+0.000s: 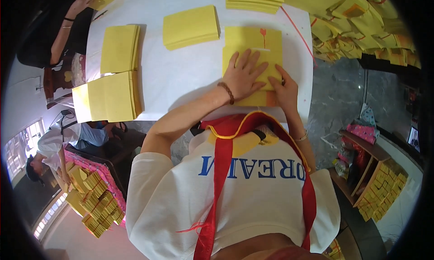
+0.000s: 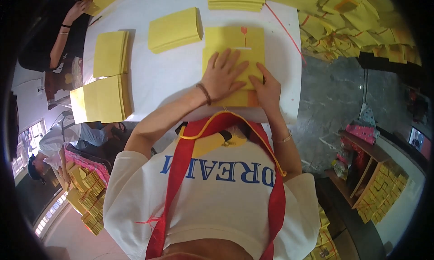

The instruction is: Stack and organize yellow joss paper sheets at a production table.

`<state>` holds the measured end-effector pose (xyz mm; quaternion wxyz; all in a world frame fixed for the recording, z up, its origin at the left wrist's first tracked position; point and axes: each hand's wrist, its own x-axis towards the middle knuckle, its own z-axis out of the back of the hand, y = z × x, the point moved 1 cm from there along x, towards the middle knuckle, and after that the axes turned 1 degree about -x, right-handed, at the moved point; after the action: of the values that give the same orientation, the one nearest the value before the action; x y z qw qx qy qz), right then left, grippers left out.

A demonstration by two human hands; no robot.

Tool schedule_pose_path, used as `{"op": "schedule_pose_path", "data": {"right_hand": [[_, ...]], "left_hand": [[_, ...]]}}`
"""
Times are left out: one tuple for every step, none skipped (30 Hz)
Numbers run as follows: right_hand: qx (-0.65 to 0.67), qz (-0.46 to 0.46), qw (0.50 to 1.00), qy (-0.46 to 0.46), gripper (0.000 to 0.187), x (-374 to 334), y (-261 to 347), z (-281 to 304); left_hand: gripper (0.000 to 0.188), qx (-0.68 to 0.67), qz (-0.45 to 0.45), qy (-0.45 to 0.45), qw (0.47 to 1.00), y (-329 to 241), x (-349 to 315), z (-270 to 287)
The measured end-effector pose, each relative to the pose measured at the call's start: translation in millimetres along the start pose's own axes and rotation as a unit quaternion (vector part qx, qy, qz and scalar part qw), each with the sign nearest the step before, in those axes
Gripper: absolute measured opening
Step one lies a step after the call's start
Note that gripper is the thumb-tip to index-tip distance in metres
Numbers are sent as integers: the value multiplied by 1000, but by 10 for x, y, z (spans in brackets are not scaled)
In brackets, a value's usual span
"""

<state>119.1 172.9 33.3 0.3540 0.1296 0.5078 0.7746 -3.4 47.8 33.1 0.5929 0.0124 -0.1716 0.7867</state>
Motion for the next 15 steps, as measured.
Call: {"op": "schedule_pose_path", "data": {"right_hand": [[-14, -1, 1000, -2, 43, -14, -2, 3], [-7, -4, 1000, 15, 45, -27, -6, 11], [1, -5, 999, 32, 47, -43, 12, 22], [-99, 28, 995, 6, 49, -82, 83, 35], [-197, 56, 979, -22, 51, -146, 141, 29], [-195, 69, 978, -26, 51, -202, 177, 3], [-315, 194, 928, -38, 55, -246, 195, -53], [-427, 309, 848, -50, 58, -301, 180, -108], [-426, 314, 847, -55, 58, -367, 131, -130], [-421, 326, 846, 0, 61, -428, 62, -171], [-415, 337, 843, 56, 65, -474, -4, -215], [-414, 342, 842, 52, 65, -483, -88, -243], [-421, 333, 842, 52, 66, -488, -184, -258], [-429, 321, 843, 53, 67, -476, -174, -252], [-429, 324, 842, 52, 67, -475, -156, -262]], "left_hand": [[58, 6, 2, 17, 1000, -15, -49, -42], [59, 15, 4, 31, 999, -9, -62, -72], [59, 10, 9, 39, 999, -12, -72, -94], [59, 4, 12, 48, 999, -14, -72, -94], [59, 16, 10, 37, 999, -8, -73, -77], [60, -2, 17, 48, 999, -29, -91, -56], [62, -21, 22, 60, 998, -35, -83, -48], [62, -14, 22, 52, 998, -30, -77, -41], [61, -27, 22, 65, 997, -34, -80, -29], [60, -41, 22, 78, 996, -40, -88, -23], [60, -37, 22, 75, 996, -50, -108, -12], [62, -66, 25, 73, 995, -39, -115, -11], [63, -95, 27, 71, 993, -10, -109, -11], [63, -94, 27, 68, 993, 28, -100, -5], [61, -160, 37, 54, 985, 71, -111, 9]]}}
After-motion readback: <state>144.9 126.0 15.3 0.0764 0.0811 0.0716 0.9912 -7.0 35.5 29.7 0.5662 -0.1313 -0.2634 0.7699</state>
